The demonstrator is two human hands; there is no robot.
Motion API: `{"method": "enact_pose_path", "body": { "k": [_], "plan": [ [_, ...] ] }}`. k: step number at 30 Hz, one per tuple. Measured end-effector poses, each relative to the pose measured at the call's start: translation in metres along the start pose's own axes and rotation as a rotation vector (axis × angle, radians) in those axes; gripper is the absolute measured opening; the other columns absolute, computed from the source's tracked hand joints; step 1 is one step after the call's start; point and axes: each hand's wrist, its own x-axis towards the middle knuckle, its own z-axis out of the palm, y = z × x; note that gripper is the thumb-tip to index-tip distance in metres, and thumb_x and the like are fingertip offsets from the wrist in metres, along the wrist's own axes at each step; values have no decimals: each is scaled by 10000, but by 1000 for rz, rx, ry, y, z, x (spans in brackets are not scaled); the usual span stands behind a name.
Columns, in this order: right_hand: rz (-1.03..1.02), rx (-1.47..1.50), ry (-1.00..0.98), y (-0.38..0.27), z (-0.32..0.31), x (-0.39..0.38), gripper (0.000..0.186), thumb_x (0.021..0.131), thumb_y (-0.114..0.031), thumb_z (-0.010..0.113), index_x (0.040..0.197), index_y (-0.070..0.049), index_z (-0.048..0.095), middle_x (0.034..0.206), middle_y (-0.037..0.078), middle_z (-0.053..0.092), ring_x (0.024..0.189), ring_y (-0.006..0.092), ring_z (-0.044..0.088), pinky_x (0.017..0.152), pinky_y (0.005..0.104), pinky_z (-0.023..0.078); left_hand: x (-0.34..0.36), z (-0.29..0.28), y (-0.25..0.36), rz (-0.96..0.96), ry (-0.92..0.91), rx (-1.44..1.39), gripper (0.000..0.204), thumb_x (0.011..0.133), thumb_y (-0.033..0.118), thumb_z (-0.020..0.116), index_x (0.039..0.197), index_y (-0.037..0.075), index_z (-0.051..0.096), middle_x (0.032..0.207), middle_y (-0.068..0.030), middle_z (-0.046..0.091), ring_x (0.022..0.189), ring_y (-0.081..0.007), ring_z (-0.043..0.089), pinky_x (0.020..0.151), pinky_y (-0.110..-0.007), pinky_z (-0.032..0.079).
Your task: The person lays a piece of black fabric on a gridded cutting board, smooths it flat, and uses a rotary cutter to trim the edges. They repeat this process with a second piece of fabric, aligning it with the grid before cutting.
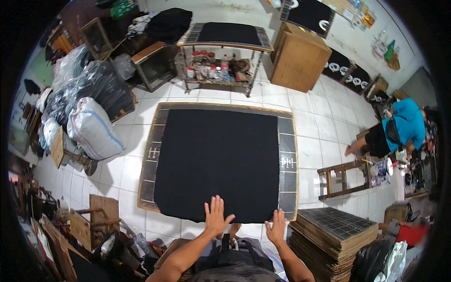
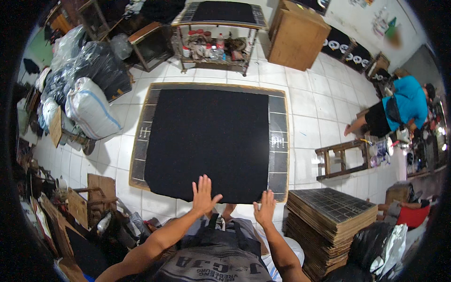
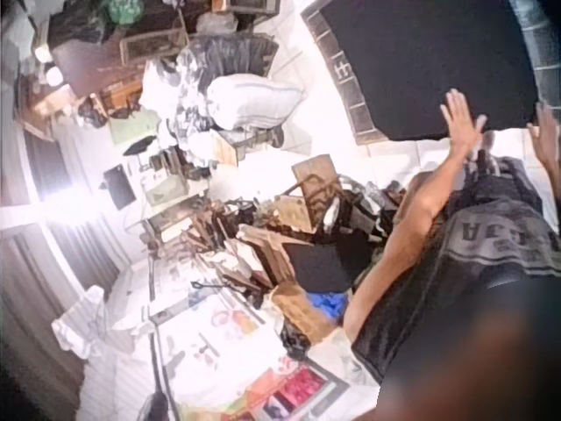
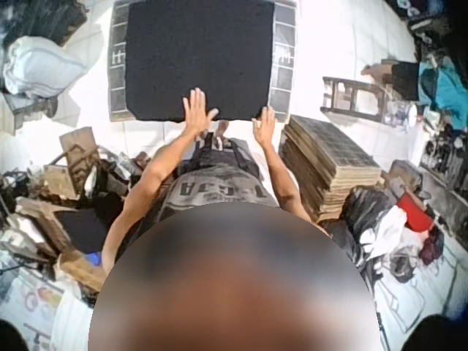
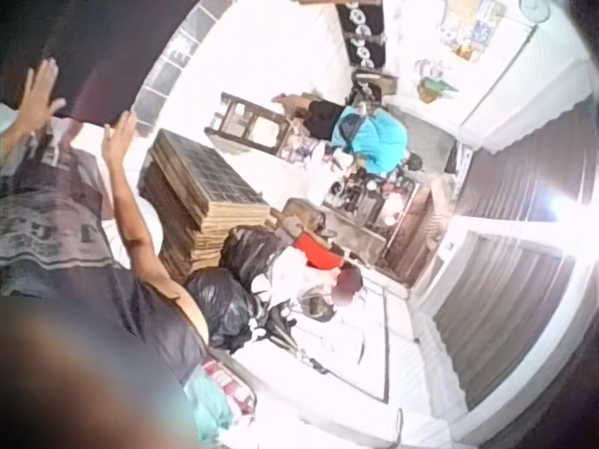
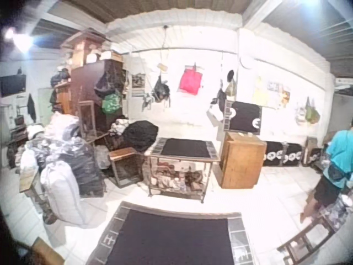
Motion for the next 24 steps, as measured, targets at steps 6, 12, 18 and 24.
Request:
{"method": "enact_pose_path", "body": {
  "k": [6, 12, 18, 24],
  "plan": [
    [213, 14, 75, 34, -9, -9, 797, 877, -236, 735, 1514, 38, 341, 1618, 262, 260, 1502, 423, 239, 1205, 527, 214, -55, -1, -21, 164, -136, -43, 916, 985, 651, 396, 1586, -15, 215, 1686, -173, 109, 1567, -310, 61, 1243, -533, 55],
    [245, 51, 136, 81, -35, -18, 782, 858, -248, 753, 1491, 37, 392, 1598, 289, 285, 1493, 443, 251, 1221, 491, 215, -68, -11, -32, 212, -194, -110, 809, 1000, 586, 445, 1522, -27, 371, 1659, -187, 212, 1547, -318, 171, 1238, -510, 159],
    [502, 59, 146, 173, -81, -44, 744, 924, -341, 646, 1501, 48, 383, 1607, 287, 262, 1502, 420, 239, 1228, 473, 198, -82, -17, -26, -7, -32, -482, 444, 947, 354, 642, 1243, 25, 668, 1278, -168, 674, 1179, -321, 645, 1026, -408, 490],
    [863, 171, 220, 298, -153, -59, 797, 923, -413, 642, 1534, 7, 350, 1626, 232, 259, 1512, 384, 226, 1224, 476, 223, -79, 0, -20, -96, 57, -586, 254, 863, 73, 691, 1100, -17, 715, 1060, -189, 715, 994, -326, 691, 911, -379, 530]
  ]
}}
